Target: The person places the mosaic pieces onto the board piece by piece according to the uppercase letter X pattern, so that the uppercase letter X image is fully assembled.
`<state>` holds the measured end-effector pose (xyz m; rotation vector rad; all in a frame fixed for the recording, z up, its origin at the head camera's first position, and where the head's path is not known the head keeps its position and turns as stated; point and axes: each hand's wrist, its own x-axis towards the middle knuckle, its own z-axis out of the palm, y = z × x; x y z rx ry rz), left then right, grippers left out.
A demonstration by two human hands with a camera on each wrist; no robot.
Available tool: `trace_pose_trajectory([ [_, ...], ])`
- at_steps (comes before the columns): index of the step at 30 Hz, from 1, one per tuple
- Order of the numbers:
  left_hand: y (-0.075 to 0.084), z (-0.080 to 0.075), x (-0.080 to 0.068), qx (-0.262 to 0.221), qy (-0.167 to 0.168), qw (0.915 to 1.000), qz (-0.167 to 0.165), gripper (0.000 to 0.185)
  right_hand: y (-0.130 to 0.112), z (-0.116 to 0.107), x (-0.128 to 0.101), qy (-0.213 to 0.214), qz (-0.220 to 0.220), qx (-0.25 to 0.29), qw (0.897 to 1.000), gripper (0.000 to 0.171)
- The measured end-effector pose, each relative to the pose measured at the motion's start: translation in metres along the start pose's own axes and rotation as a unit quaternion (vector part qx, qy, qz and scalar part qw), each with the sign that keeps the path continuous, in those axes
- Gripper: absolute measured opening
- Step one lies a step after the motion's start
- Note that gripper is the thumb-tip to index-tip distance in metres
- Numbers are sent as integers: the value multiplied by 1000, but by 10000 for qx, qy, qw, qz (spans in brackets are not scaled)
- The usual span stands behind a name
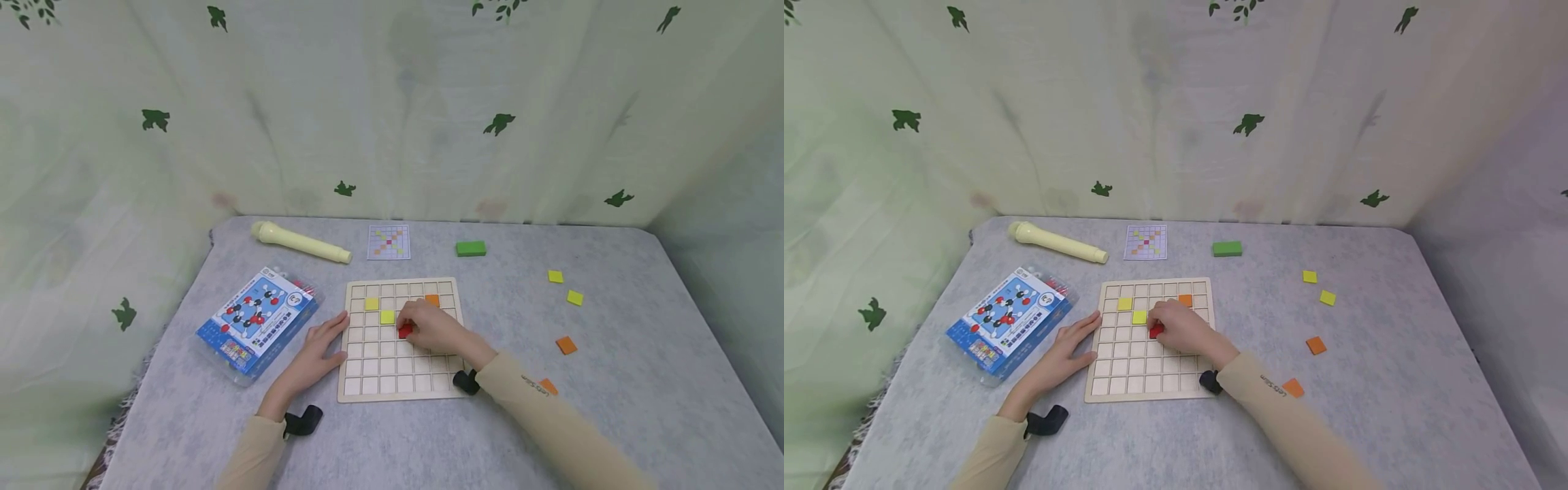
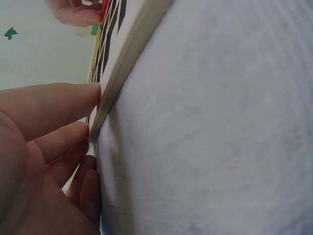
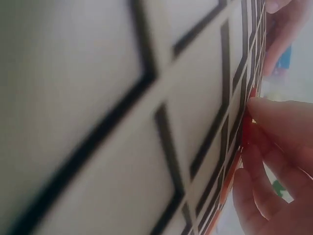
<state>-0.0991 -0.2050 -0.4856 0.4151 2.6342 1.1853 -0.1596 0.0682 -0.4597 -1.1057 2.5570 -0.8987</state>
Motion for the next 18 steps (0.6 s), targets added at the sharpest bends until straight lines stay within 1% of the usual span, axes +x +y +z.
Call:
trace_pose_trajectory([
  [2, 0, 0, 0, -16, 2, 10000, 16, 65, -2, 2, 2, -25, 43, -85, 10000, 17],
  [4, 0, 0, 0, -43, 24, 10000, 62, 65, -3, 1, 2, -42, 180, -36, 9998, 18],
  [6, 1, -1, 0, -49, 34, 9999, 99, 65, -3, -1, -1, 16, 345, 75, 9994, 20],
  [9, 1, 0, 0, -59, 39, 9999, 115, 65, 2, -9, -11, 203, 657, 403, 9968, 20],
  [13, 1, 0, 0, -32, 13, 10000, 76, 65, 18, -29, -36, 465, 995, 689, 9916, 19],
  [18, 0, 0, 0, -16, 28, 9999, 115, 65, 45, -57, -82, 851, 1336, 529, 9860, 21],
])
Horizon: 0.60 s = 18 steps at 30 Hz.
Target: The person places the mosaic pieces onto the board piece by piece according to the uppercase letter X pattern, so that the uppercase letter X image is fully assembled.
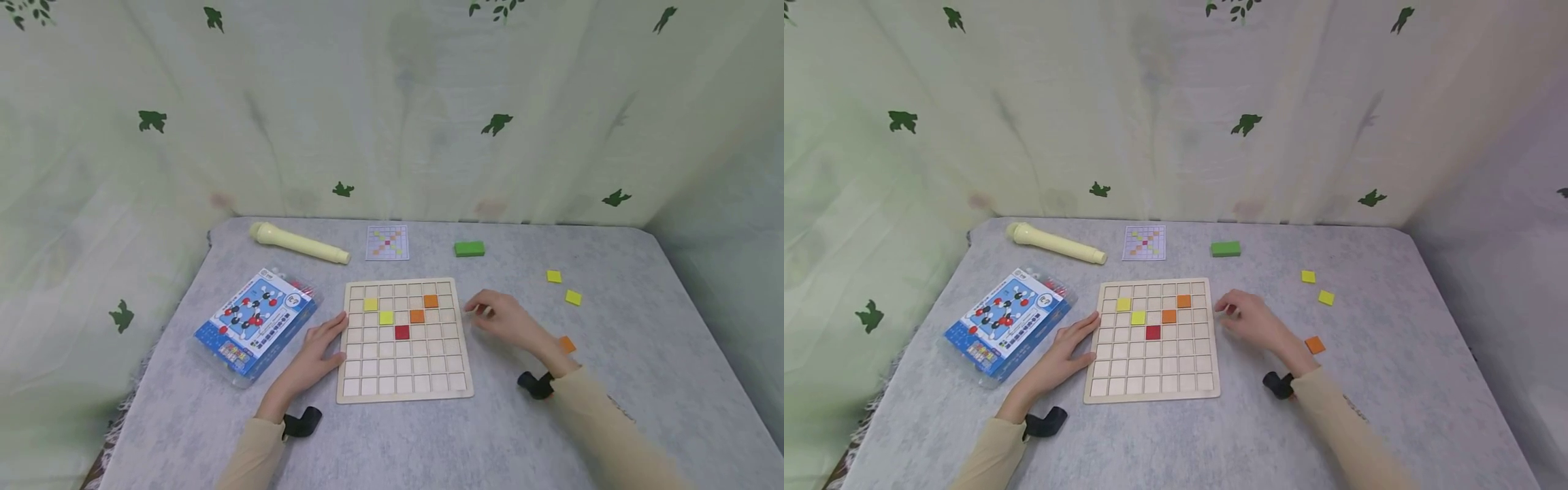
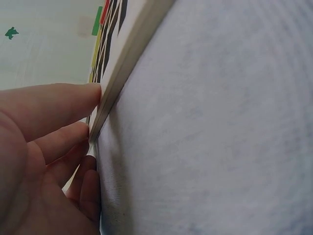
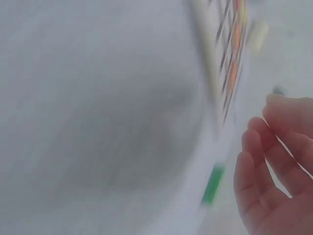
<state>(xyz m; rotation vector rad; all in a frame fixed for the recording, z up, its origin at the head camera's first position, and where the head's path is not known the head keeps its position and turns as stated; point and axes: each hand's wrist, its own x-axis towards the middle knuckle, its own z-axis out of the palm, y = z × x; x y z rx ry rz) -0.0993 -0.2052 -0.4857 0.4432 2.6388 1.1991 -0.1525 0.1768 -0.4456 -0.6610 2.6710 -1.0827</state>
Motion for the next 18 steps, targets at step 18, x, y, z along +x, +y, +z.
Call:
trace_pose_trajectory([
  [18, -3, 2, 1, -5, 22, 10000, 24, 65, 88, -67, -99, 998, 954, -385, 9897, 24],
])
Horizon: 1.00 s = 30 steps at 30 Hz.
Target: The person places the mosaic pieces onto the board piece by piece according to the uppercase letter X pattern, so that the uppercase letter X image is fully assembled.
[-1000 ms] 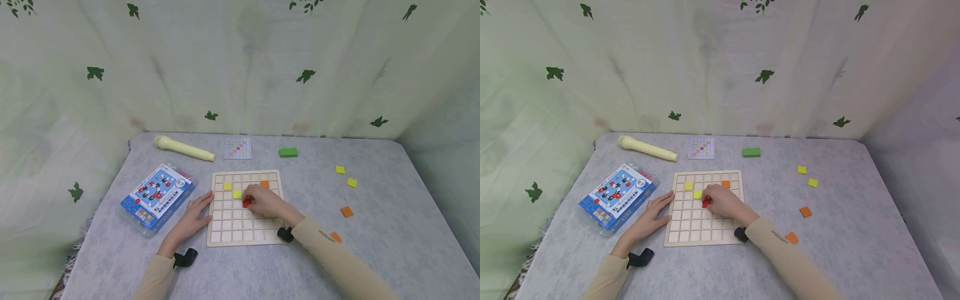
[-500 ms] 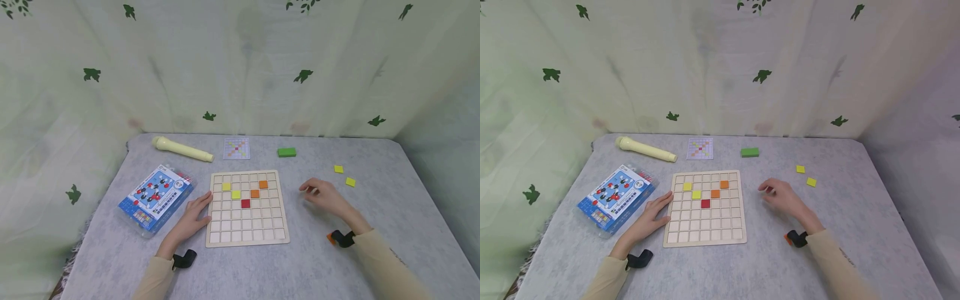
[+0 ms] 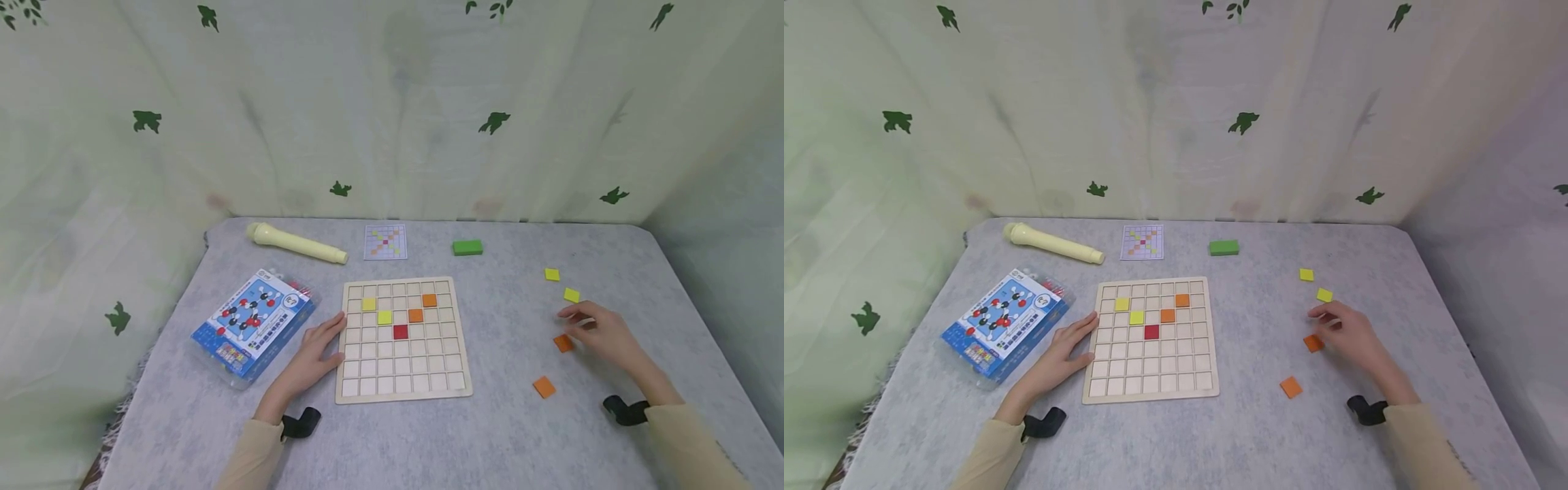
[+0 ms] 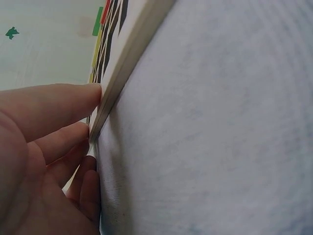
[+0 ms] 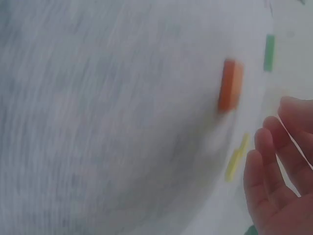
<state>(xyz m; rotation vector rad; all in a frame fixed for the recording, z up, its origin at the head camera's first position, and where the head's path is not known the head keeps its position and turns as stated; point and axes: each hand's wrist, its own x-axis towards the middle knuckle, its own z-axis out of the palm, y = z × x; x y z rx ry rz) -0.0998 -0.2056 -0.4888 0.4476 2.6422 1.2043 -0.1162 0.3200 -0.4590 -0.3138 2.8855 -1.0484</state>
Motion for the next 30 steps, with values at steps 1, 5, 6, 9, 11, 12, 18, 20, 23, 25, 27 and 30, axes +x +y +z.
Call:
trace_pose_trajectory([
  [1, 0, 0, 0, 0, 1, 10000, 7, 65, 3, -2, 0, 24, 55, -24, 10000, 24],
  [5, 0, 1, 0, 4, 0, 10000, 40, 65, 12, -6, -2, -154, 147, 1, 9998, 24],
  [6, 0, 1, 0, 7, -1, 10000, 49, 65, 13, -6, -2, -275, 121, 44, 9995, 24],
  [9, 0, 0, 0, 0, -5, 10000, 28, 65, 16, -5, -5, -681, -139, 211, 9974, 24],
  [11, 1, 0, 0, -9, 1, 10000, 12, 65, 16, -3, -6, -859, -364, 245, 9953, 26],
  [12, 1, 0, 0, -8, 5, 10000, 11, 65, 16, -1, -7, -895, -466, 210, 9947, 28],
  [18, 2, -1, 0, -53, 7, 10000, 5, 65, 10, 6, -2, -750, -476, -254, 9957, 29],
  [20, 3, -1, 0, -55, 0, 10000, 16, 65, 5, 9, 1, -731, -404, -293, 9961, 27],
  [23, 2, -2, 0, -44, 5, 10000, 39, 65, -6, 17, 11, -725, -487, -164, 9960, 25],
  [25, 3, -2, 0, -33, 4, 10000, 43, 65, -18, 25, 19, -763, -646, -54, 9950, 25],
  [27, 3, -2, 0, -32, -3, 10000, 35, 65, -35, 34, 29, -834, -877, 85, 9926, 25],
  [30, 3, -2, 0, -26, -16, 10000, 11, 65, -64, 51, 45, -1029, -1234, 238, 9867, 24],
])
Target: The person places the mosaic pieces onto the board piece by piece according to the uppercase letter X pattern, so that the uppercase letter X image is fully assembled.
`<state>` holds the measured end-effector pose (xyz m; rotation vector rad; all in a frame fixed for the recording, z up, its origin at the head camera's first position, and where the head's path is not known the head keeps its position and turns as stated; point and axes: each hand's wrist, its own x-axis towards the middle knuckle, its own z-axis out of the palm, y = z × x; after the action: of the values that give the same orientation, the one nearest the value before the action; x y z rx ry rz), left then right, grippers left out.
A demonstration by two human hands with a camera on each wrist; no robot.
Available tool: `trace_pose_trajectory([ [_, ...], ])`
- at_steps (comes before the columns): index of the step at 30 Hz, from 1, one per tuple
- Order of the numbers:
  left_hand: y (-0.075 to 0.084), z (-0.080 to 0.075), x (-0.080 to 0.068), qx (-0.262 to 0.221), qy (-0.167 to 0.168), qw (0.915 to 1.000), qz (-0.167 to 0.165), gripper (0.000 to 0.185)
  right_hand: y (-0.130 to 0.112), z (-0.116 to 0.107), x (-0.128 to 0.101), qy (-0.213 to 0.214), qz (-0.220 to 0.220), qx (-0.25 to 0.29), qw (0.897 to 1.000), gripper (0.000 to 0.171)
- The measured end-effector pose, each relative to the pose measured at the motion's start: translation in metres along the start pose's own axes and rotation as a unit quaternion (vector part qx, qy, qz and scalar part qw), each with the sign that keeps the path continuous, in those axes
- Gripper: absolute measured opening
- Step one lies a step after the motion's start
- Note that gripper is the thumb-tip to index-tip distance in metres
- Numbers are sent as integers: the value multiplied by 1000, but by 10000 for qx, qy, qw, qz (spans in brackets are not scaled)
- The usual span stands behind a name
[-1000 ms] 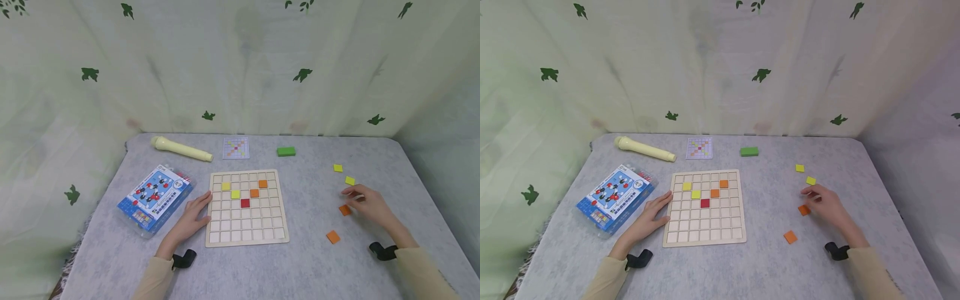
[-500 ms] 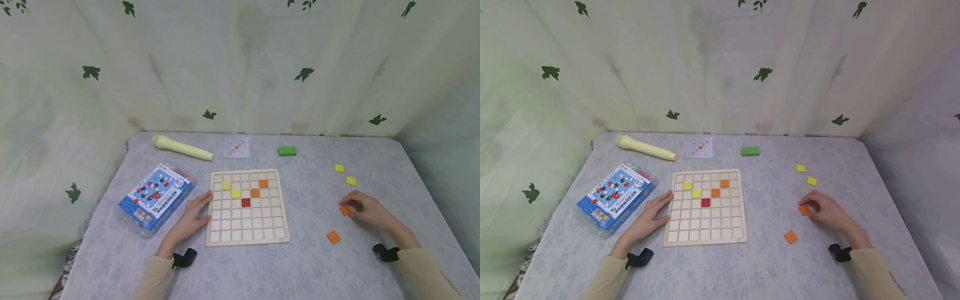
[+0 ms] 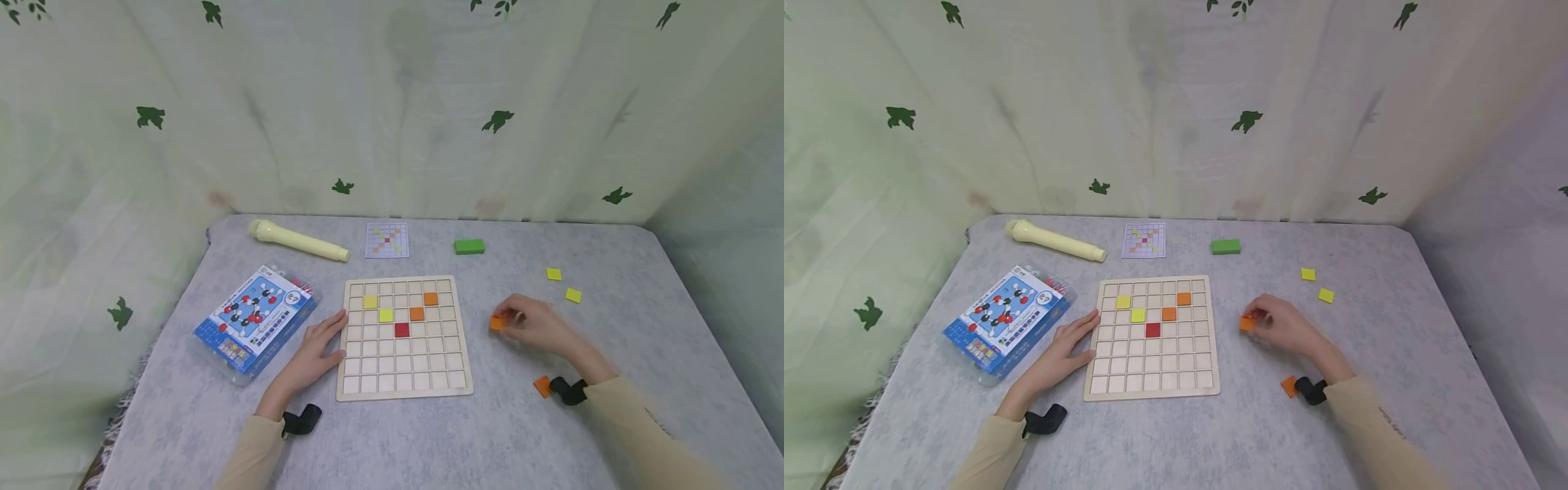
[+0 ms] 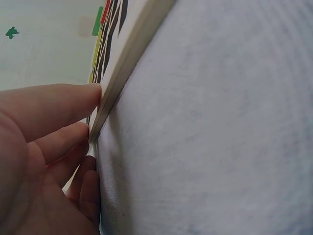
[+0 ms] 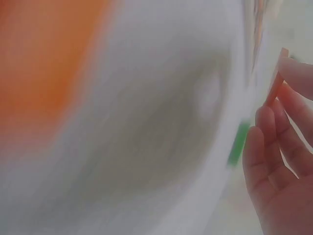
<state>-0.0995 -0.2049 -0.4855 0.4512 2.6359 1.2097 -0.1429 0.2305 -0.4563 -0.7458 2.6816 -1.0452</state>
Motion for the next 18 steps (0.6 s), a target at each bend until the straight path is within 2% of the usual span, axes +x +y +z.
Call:
trace_pose_trajectory([
  [5, 1, 0, 0, 20, -10, 10000, -14, 64, -41, 32, 41, -415, -581, 167, 9973, 22],
  [10, 2, 0, 1, 13, -15, 10000, -58, 65, -78, 67, 70, -897, -834, 253, 9921, 19],
  [14, 2, 0, 1, 13, -34, 9999, -98, 65, -101, 89, 83, -1172, -915, -17, 9889, 16],
  [18, 1, 0, 0, 52, -53, 9999, -122, 65, -115, 105, 90, -1154, -881, -494, 9882, 15],
])
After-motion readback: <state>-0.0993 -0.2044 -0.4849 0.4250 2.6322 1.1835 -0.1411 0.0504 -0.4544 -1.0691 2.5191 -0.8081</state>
